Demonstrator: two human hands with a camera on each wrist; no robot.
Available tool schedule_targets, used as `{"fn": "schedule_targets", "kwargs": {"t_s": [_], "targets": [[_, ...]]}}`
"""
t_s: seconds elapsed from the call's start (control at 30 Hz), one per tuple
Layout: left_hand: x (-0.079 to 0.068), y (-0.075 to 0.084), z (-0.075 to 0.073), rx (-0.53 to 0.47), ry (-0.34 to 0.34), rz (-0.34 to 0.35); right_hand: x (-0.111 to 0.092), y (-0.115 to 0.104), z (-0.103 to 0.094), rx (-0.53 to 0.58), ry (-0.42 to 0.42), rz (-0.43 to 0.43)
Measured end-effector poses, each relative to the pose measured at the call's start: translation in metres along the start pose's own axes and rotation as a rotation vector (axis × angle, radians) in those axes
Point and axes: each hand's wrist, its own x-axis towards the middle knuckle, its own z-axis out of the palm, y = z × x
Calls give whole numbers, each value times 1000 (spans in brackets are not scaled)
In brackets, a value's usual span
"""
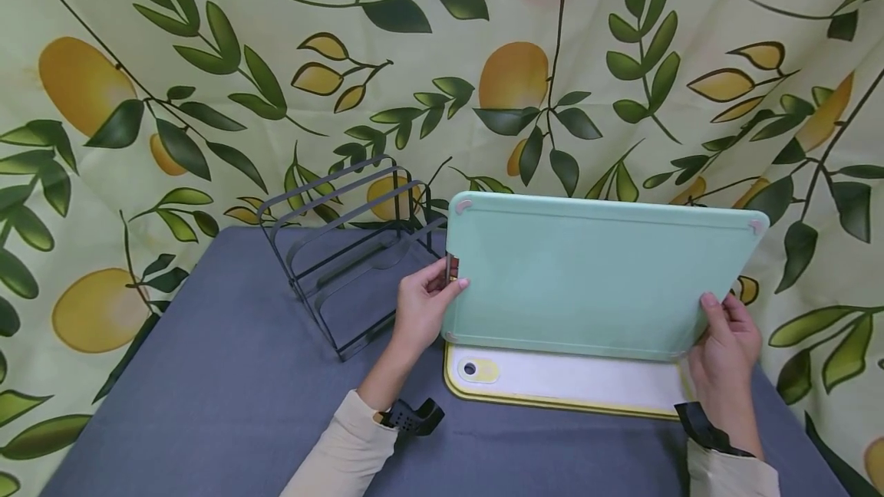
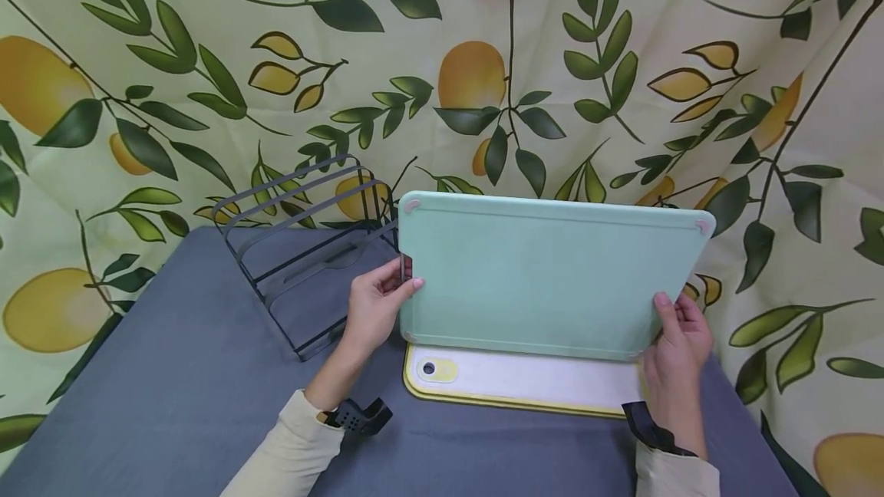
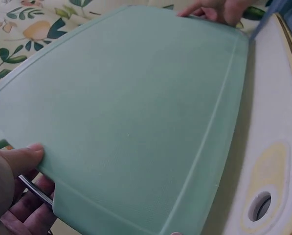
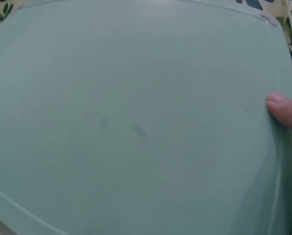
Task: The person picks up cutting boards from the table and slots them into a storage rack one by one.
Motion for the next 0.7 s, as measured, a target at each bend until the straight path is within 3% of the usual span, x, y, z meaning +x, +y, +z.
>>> {"fn": "schedule_targets", "kwargs": {"t_s": [0.17, 0.33, 0.43, 0.7], "targets": [[-6, 26, -5, 24, -3, 24, 2, -5, 8, -44, 5, 24], [-9, 33, -11, 33, 17, 31, 2, -8, 15, -45, -14, 66], [-10, 33, -14, 40, 17, 29, 0, -9, 17, -29, -13, 74], [-8, 7, -24, 24, 45, 20, -9, -12, 23, -55, -38, 68]]}}
